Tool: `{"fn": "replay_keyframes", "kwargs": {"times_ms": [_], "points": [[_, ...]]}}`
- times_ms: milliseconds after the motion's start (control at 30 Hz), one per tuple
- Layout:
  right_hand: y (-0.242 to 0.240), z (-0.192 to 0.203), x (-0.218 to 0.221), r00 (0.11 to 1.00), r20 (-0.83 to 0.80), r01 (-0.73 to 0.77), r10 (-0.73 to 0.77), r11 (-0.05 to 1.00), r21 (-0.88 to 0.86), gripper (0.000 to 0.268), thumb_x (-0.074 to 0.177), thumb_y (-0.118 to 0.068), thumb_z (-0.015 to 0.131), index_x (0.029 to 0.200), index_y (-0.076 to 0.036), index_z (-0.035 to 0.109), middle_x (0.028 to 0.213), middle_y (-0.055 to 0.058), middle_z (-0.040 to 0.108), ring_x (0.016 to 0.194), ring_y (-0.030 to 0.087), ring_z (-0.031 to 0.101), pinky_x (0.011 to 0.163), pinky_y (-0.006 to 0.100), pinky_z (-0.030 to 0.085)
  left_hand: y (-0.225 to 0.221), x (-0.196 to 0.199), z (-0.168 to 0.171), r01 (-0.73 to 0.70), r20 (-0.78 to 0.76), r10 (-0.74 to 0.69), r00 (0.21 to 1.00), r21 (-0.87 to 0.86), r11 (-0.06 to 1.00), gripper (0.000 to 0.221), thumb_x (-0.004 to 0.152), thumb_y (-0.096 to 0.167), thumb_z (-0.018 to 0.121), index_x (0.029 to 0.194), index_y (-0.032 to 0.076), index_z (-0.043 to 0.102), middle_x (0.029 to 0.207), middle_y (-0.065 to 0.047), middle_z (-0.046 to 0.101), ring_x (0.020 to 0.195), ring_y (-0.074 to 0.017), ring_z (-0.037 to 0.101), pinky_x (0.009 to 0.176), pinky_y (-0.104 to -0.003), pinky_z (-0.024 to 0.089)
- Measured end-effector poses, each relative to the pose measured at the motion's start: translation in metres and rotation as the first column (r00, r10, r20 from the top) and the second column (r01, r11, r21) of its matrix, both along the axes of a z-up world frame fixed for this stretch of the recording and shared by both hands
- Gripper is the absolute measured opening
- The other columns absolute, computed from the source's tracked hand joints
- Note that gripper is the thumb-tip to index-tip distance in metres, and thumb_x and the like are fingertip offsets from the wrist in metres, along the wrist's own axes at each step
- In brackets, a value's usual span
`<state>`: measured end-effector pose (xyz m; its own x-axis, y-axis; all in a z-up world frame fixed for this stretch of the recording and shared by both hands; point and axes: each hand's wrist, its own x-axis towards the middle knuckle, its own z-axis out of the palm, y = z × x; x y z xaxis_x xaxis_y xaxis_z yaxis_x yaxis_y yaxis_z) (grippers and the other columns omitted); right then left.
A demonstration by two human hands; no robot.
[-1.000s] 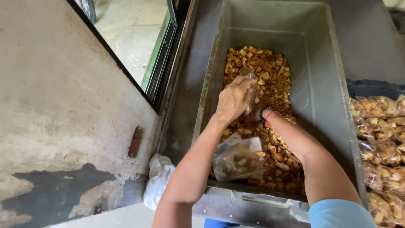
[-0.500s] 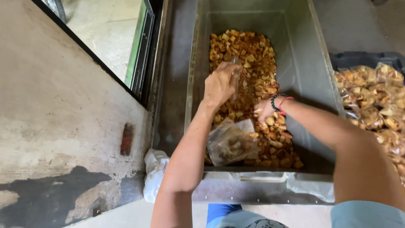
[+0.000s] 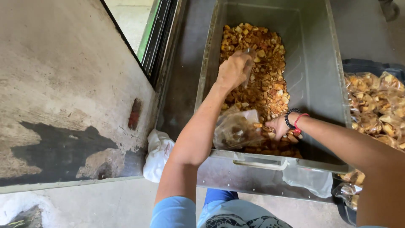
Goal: The person scoops handfuls of fried food from a large bin into small plastic bags, then places the filled bags onto a tray.
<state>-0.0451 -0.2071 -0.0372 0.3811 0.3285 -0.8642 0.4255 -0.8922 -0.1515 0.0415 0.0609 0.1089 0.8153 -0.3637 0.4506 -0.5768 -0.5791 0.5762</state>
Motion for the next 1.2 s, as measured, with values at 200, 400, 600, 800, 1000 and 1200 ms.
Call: {"fn": "replay_keyframes", "kwargs": {"times_ms": [200,400,600,800,1000,1200], "points": [[-0.001,-0.004,-0.022,0.968,-0.038,0.250,-0.247,0.957,0.148,0.068,0.072,-0.019,0.075,0.138,-0.019,0.054,0.110,0.008,0.074,0.089,0.026,0.074,0.072,0.041,0.063,-0.006,0.009,-0.010,0.005,-0.149,0.016,0.989,0.139,0.990,0.067,0.079,0.056,0.083,0.116,0.003,0.067,0.110,-0.021,0.067,0.095,-0.0341,0.072,0.082,-0.044,0.060],[0.005,0.096,-0.005,0.763,-0.179,0.646,-0.621,0.726,0.237,0.050,0.068,-0.004,0.090,0.111,-0.011,0.063,0.088,0.015,0.069,0.064,0.021,0.063,0.045,0.035,0.047,-0.016,0.009,-0.031,-0.008,-0.005,0.008,1.000,0.114,0.993,0.046,0.075,0.025,0.089,0.112,0.003,0.074,0.113,-0.026,0.069,0.100,-0.0422,0.069,0.083,-0.049,0.057],[-0.002,0.185,0.007,0.611,-0.489,0.583,-0.623,-0.063,0.810,0.038,0.082,-0.001,0.072,0.117,-0.001,0.057,0.101,0.013,0.073,0.085,0.020,0.073,0.052,0.029,0.054,-0.029,-0.005,-0.030,0.217,-0.192,-0.190,0.963,0.130,0.967,0.035,0.085,0.023,0.085,0.114,0.007,0.075,0.104,-0.018,0.077,0.095,-0.0306,0.076,0.085,-0.039,0.060],[0.021,0.178,0.008,0.474,-0.594,0.647,-0.650,-0.200,0.736,0.041,0.085,-0.004,0.074,0.122,-0.002,0.056,0.101,0.012,0.071,0.081,0.022,0.075,0.048,0.031,0.056,-0.045,-0.038,-0.014,0.361,-0.149,-0.399,0.905,-0.228,0.904,0.058,0.068,0.009,0.087,0.120,-0.003,0.063,0.103,-0.019,0.076,0.092,-0.0265,0.075,0.081,-0.039,0.060],[0.024,0.168,0.012,0.409,-0.431,0.690,-0.804,-0.036,0.723,0.054,0.085,-0.014,0.078,0.133,-0.006,0.055,0.099,0.015,0.072,0.072,0.022,0.071,0.043,0.031,0.053,-0.056,-0.034,-0.023,0.259,-0.400,-0.225,0.889,0.030,0.966,0.041,0.076,0.004,0.081,0.113,-0.004,0.068,0.107,-0.021,0.074,0.098,-0.0277,0.073,0.081,-0.038,0.059],[0.026,0.152,0.017,0.377,-0.266,0.668,-0.887,0.062,0.741,0.047,0.092,-0.026,0.075,0.130,-0.004,0.060,0.109,0.012,0.069,0.072,0.019,0.072,0.045,0.030,0.054,-0.058,-0.044,-0.010,0.212,-0.548,-0.132,0.826,0.085,0.974,0.037,0.085,0.016,0.078,0.114,-0.002,0.064,0.103,-0.019,0.072,0.089,-0.0270,0.074,0.077,-0.038,0.061]]}}
